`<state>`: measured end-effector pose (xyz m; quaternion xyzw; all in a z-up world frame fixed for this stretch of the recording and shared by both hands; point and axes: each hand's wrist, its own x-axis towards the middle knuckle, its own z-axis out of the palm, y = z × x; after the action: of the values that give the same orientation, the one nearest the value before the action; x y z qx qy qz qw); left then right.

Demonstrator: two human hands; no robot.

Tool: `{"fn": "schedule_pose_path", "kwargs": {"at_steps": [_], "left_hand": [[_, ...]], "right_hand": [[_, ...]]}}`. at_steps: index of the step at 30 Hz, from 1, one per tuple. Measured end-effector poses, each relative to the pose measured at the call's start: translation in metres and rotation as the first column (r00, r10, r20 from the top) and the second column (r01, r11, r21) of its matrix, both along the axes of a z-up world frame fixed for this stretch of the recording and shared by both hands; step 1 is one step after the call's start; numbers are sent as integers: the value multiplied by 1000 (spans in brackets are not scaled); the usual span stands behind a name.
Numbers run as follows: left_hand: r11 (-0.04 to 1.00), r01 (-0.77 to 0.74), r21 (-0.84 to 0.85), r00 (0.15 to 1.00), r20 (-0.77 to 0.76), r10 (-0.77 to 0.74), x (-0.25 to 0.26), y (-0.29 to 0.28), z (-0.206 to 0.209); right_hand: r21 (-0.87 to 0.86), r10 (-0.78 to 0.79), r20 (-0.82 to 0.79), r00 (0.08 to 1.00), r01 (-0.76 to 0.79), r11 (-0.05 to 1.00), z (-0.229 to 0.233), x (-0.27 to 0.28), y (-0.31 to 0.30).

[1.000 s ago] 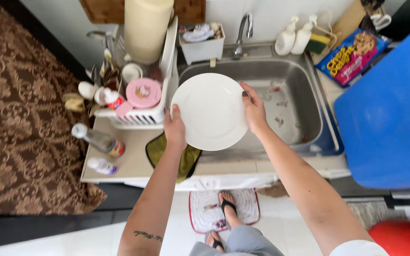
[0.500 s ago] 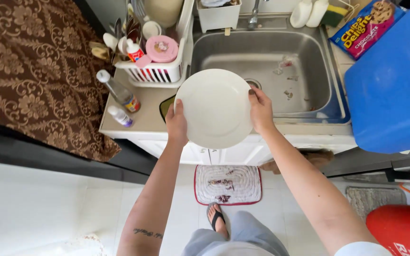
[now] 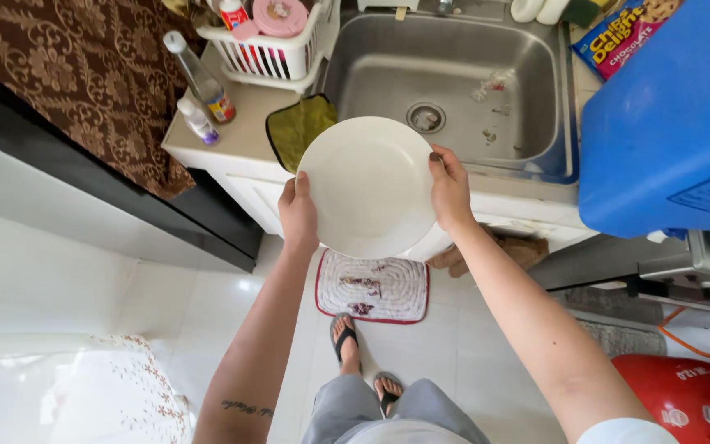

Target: Arranging placemats and placing plates on a dining table.

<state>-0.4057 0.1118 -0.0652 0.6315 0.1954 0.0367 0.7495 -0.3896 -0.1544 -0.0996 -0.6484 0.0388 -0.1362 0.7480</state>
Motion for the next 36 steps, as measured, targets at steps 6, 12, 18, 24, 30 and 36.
{"fn": "schedule_pose_path", "kwargs": {"at_steps": [6, 12, 18, 24, 30, 36], "left_hand": [[999, -42, 24, 999, 8, 42, -48, -6, -13], [998, -38, -48, 995, 86, 42, -83, -6, 6], [997, -60, -47, 996, 64, 63, -102, 15, 7], [997, -77, -27, 997, 7, 78, -126, 65, 3], [999, -38, 23, 998, 51, 37, -150, 138, -13], [998, 41, 45, 998, 46, -43, -198, 204, 2]], "right_hand": [[-57, 1, -45, 999, -3, 998, 11, -43, -6], [-15, 39, -63, 997, -40, 999, 19, -68, -2], [-54, 20, -86, 996, -25, 998, 24, -89, 21], [-20, 48, -45, 998, -49, 999, 7, -105, 64], [15, 32, -13, 999, -32, 999, 4, -143, 135], [31, -42, -44, 998, 43, 999, 2, -204, 206]]}}
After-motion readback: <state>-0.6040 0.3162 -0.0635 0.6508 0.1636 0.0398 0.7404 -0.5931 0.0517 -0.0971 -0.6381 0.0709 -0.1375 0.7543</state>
